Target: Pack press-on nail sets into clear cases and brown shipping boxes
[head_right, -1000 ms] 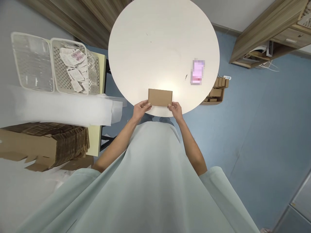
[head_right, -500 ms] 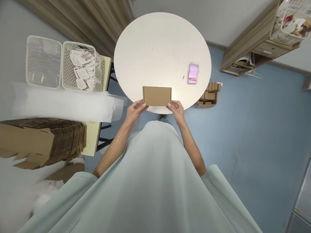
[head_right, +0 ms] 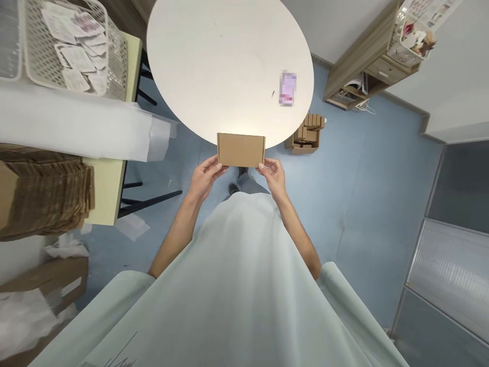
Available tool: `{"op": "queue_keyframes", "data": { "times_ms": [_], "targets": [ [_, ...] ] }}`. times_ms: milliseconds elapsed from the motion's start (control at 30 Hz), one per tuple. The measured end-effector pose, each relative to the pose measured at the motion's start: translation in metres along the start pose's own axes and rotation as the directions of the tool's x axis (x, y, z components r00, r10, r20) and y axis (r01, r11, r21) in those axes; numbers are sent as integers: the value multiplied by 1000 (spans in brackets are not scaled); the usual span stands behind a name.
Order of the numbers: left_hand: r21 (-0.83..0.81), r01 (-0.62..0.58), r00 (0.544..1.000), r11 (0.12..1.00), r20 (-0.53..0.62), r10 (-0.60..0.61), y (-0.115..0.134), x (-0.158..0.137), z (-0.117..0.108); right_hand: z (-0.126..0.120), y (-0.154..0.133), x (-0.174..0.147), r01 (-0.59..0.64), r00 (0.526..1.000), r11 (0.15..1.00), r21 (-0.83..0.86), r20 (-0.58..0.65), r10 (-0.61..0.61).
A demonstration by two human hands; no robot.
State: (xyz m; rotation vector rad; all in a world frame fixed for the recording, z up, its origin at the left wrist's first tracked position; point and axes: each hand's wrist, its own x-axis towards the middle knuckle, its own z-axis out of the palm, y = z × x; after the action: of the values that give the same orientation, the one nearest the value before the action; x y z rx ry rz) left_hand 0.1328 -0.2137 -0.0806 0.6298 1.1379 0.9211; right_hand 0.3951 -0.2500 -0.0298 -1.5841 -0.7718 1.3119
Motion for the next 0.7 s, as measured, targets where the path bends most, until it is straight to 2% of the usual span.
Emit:
{"op": "queue_keyframes", "data": {
  "times_ms": [233, 367, 533, 700],
  "targets": [
    [88, 23, 995, 996, 97, -32, -17, -22, 37, -49, 14, -27, -23, 996, 1000, 12, -82, 24],
    [144, 29, 991, 989, 128, -47, -22, -20, 72, -84, 23, -26, -18, 991, 999, 37, -130, 22],
    [220, 47, 988, 974, 135, -78, -37, -5, 143, -150, 31, -19, -10, 981, 997, 79, -191, 25],
    [282, 92, 977, 955, 158, -141, -67, 12, 238, -242, 38, -10, -1, 964, 996, 93, -266, 26]
  ]
}}
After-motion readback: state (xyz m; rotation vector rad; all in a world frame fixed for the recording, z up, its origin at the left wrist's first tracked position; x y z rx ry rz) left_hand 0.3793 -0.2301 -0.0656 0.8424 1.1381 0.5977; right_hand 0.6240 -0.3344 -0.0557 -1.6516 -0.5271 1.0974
